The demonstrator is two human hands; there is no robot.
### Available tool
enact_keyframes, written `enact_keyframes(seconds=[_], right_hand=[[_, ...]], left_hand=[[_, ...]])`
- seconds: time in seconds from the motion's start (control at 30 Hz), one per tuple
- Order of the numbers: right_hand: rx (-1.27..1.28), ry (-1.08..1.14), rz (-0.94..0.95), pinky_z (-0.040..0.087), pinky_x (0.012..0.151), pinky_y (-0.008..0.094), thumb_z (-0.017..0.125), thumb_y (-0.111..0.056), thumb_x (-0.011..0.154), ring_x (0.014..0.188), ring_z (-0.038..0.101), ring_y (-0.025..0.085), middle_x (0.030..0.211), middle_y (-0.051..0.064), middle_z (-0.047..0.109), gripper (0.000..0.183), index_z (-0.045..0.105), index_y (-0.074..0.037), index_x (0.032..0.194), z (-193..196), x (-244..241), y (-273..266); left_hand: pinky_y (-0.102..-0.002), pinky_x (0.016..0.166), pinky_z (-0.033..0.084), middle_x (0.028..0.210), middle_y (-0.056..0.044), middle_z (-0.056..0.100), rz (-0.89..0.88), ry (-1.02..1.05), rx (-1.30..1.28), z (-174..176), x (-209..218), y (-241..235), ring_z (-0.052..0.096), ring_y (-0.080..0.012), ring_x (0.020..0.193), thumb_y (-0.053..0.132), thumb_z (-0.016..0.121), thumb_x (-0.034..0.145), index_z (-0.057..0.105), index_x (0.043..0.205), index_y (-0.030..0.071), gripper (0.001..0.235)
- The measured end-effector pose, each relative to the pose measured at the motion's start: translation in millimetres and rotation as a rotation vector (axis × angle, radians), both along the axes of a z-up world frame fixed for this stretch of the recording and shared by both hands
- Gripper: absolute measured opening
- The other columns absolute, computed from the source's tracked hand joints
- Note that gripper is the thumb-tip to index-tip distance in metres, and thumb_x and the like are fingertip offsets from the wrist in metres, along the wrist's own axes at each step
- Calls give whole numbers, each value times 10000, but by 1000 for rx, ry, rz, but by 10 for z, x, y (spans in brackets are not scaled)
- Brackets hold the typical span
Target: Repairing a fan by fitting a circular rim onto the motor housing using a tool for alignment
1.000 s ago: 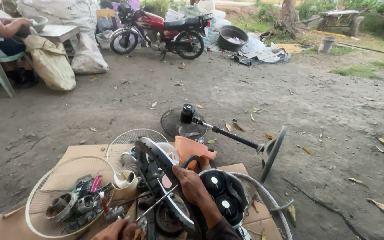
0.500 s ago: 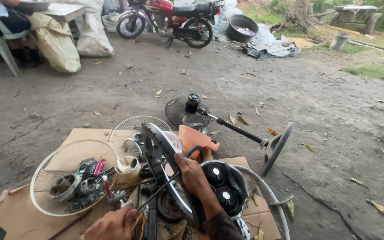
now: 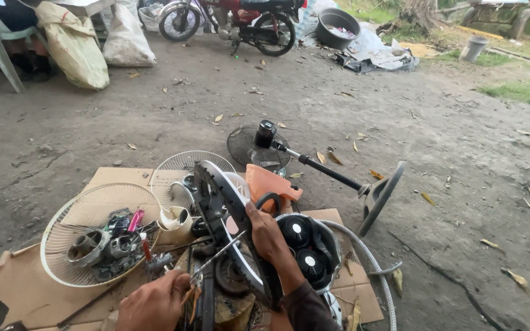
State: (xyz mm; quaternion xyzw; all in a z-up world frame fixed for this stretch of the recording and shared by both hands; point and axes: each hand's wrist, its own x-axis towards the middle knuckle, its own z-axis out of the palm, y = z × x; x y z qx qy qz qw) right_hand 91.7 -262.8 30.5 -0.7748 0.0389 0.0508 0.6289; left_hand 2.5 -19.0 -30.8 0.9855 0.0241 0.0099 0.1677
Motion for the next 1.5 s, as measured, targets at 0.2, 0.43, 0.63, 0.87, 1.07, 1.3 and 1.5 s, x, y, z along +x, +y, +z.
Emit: enact_keyframes(seconds=[0.2,0.43,0.63,0.87,1.07,1.3,1.5], right_hand=[[88,-19,52,349,555,280,390,-438,1080,576,463,117,711,30,598,564,694,6,909,-23,-4,6],[28,9,85,503,911,273,359,-453,1033,996,696,171,1220,95,750,621,662,24,1289,99,-67,166],[-21,13,99,506,814,285,343,-456,1040,850,677,169,1085,100,764,618,687,9,1259,174,-96,225],[-65,-25,88,498,845,305,345,-451,1038,889,666,173,1111,93,755,609,692,15,1222,100,-43,214],[-59,6,76,459,716,292,348,-466,1059,725,583,143,882,63,703,606,715,16,1038,84,-31,209],[-101,19,81,518,838,320,340,-486,1031,903,696,206,1115,132,753,639,697,-3,1248,140,-61,250],[-101,21,73,490,741,298,347,-501,1034,779,635,166,961,93,730,640,717,9,1147,91,-45,205]], left_hand=[[-394,707,677,937,57,813,-87,27,-43,60,81,52,829,-177,801,667,535,861,449,1262,315,541],[-303,483,640,976,69,695,-121,-419,76,165,60,-37,714,-126,560,286,683,882,658,1068,233,195],[-318,691,576,920,52,774,-117,-570,59,267,16,-76,718,-136,751,232,718,833,748,1005,187,180],[-268,382,484,745,-2,759,-132,-440,44,139,134,-85,635,-111,480,233,608,964,716,857,140,178],[-323,481,617,959,37,628,-121,-179,4,224,141,-155,677,-140,506,501,603,948,543,1167,179,394],[-281,385,429,717,31,735,-120,-321,-25,32,278,-156,539,-96,408,331,633,983,684,900,155,201],[-313,538,561,782,37,738,-113,-113,-89,201,236,-209,650,-123,530,445,558,990,574,1047,189,263]])
